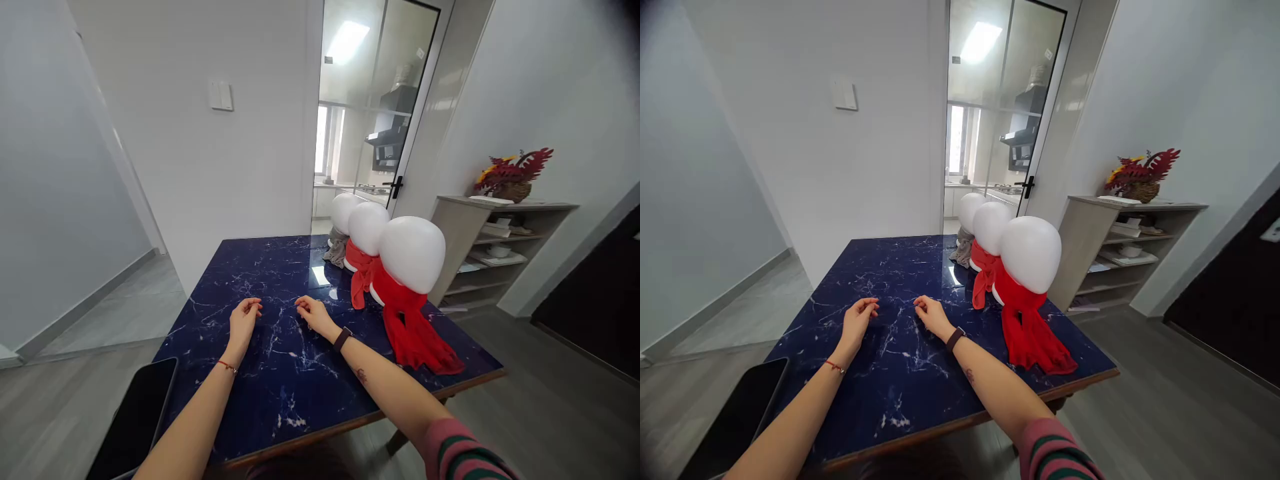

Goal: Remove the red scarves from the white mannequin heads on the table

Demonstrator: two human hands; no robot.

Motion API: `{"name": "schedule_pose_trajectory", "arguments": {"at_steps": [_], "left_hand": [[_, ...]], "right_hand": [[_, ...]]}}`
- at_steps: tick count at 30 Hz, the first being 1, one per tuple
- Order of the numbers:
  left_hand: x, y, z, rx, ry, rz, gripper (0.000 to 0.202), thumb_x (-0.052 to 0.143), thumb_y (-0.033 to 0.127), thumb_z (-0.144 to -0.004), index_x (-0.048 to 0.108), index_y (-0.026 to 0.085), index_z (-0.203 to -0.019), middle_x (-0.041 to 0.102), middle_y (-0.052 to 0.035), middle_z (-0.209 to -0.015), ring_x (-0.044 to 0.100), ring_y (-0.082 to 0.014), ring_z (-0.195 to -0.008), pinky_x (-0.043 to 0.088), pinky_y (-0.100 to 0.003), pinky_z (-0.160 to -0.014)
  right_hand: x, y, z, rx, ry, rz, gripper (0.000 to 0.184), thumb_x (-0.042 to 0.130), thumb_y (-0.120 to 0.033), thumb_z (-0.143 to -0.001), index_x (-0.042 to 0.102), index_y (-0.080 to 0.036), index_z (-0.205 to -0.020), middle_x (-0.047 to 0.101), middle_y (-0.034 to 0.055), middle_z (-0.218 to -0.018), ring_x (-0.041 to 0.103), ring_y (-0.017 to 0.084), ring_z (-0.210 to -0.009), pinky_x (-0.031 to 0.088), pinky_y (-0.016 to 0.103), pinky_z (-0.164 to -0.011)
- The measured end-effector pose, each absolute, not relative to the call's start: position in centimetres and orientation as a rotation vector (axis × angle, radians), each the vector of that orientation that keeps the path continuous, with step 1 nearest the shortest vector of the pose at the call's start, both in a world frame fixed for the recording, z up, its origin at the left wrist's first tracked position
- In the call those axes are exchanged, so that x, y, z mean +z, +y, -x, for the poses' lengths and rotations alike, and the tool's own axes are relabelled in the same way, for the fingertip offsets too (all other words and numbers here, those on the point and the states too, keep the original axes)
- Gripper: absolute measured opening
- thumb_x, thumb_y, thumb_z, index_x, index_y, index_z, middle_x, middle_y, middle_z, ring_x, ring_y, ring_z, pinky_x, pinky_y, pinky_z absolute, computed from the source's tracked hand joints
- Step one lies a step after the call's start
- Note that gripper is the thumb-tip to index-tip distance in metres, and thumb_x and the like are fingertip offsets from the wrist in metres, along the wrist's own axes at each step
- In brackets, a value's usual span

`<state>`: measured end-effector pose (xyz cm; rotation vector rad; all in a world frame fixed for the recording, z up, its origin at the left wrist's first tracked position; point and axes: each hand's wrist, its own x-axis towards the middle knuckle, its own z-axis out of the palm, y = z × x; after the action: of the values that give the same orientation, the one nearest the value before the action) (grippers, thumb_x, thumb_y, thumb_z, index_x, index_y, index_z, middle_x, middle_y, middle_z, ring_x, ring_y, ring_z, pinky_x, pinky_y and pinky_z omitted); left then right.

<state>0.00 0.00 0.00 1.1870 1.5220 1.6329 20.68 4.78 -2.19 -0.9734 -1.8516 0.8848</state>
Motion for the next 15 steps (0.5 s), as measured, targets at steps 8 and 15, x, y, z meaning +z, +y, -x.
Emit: {"name": "schedule_pose_trajectory", "arguments": {"at_steps": [8,15], "left_hand": [[-0.1,0.2,0.1,1.648,1.512,-1.181,0.025,0.055,0.03,-0.065,0.064,0.014,-0.082,0.062,-0.0023,-0.072,0.053,-0.0108,-0.056,0.041,-0.025,-0.059],[0.3,0.1,-0.1,1.659,1.506,-1.168,0.026,0.056,0.031,-0.062,0.063,0.014,-0.08,0.062,-0.0022,-0.07,0.053,-0.0109,-0.054,0.042,-0.025,-0.058]], "right_hand": [[0.0,4.2,-21.2,0.828,-1.595,0.939,0.021,0.047,-0.032,-0.081,0.057,-0.02,-0.095,0.056,-0.0009,-0.073,0.053,0.012,-0.055,0.042,0.025,-0.054],[4.2,1.7,-24.4,0.661,-1.347,0.893,0.027,0.049,-0.038,-0.084,0.054,-0.019,-0.103,0.056,0.001,-0.081,0.053,0.012,-0.063,0.043,0.024,-0.06]]}}
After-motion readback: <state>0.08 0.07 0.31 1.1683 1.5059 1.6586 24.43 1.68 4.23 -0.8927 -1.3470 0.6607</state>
